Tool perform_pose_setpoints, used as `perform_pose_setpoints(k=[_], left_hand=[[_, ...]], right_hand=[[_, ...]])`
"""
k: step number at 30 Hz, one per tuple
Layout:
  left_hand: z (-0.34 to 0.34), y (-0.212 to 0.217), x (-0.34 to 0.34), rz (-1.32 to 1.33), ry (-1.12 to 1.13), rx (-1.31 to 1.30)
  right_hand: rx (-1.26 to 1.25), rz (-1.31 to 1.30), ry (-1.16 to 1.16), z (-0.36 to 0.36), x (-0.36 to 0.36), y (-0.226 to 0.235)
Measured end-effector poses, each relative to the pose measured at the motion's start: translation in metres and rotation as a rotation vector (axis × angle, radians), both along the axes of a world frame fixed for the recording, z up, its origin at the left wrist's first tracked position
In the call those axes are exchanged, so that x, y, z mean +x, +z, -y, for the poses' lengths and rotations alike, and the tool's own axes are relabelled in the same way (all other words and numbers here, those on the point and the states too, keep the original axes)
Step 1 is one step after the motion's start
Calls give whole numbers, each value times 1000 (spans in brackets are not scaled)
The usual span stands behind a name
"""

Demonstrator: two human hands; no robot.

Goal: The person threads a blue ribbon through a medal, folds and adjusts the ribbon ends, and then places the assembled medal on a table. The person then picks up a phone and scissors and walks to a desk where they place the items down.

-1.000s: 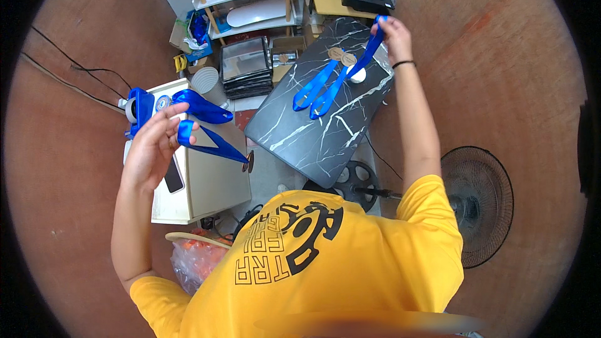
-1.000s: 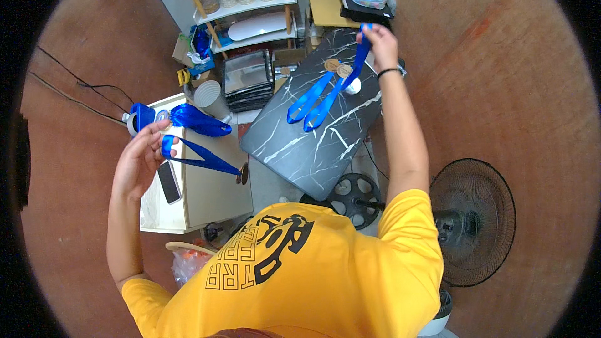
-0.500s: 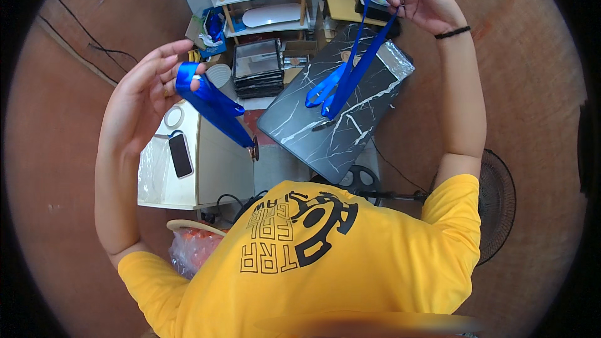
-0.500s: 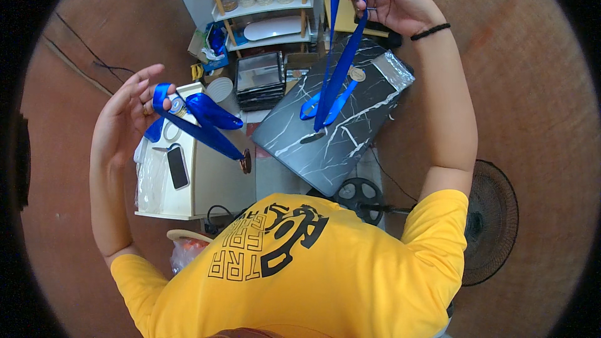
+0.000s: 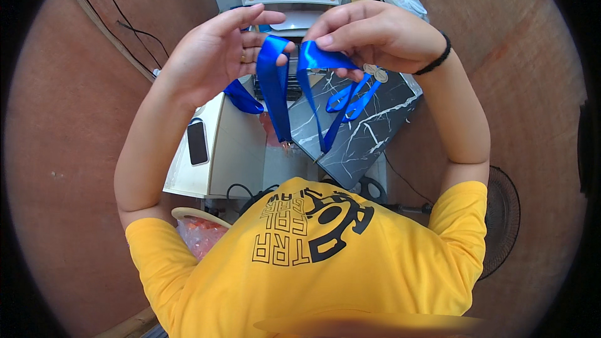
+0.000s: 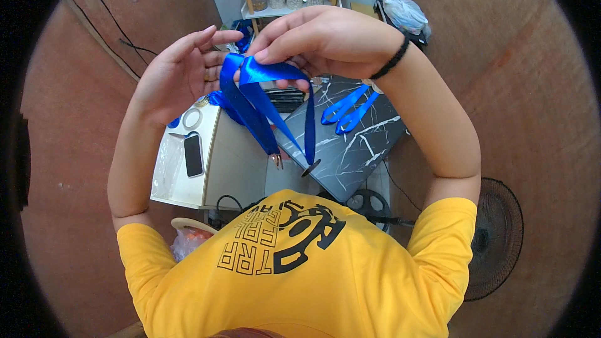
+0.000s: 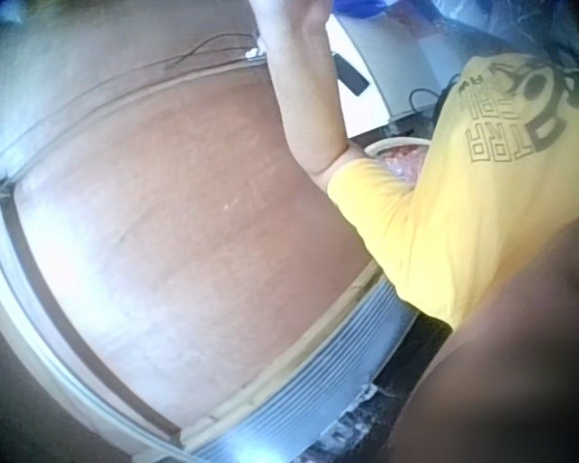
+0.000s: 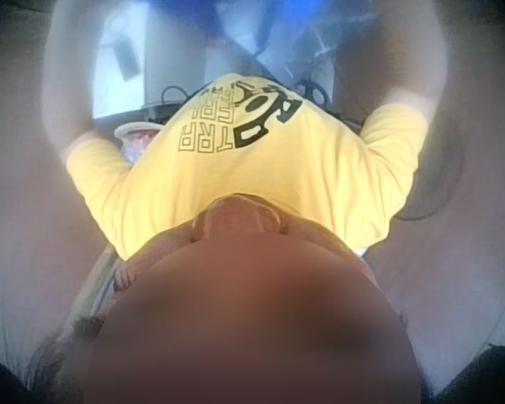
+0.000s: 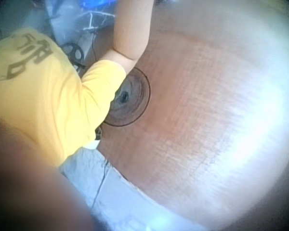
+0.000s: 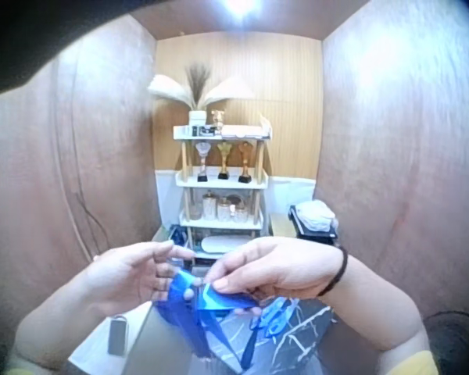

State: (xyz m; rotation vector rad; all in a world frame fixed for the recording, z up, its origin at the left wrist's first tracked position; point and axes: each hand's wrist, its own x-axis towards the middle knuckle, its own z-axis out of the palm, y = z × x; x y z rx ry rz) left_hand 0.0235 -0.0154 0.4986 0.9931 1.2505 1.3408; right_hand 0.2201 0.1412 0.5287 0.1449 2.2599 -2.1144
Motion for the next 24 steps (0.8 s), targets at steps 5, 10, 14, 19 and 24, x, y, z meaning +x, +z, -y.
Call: perform_pose_setpoints(k=[5,10,14,19,24], left_hand=[[-7,0,12,110,-14,-19],[-8,-1,16,105,-40,-16],[-6,0,12,118,-79,7],[-6,-4,12,61,-159,11],[-11,-9,16,115,-105,-59]], right_hand=[[51,-14,85,3,-20,6],[241,24,136,-6,-34,5],[285,-18,185,-14,-36,-3],[236,-79,197,-18,-45,-16],[181,-68,224,-24,-48,-23]])
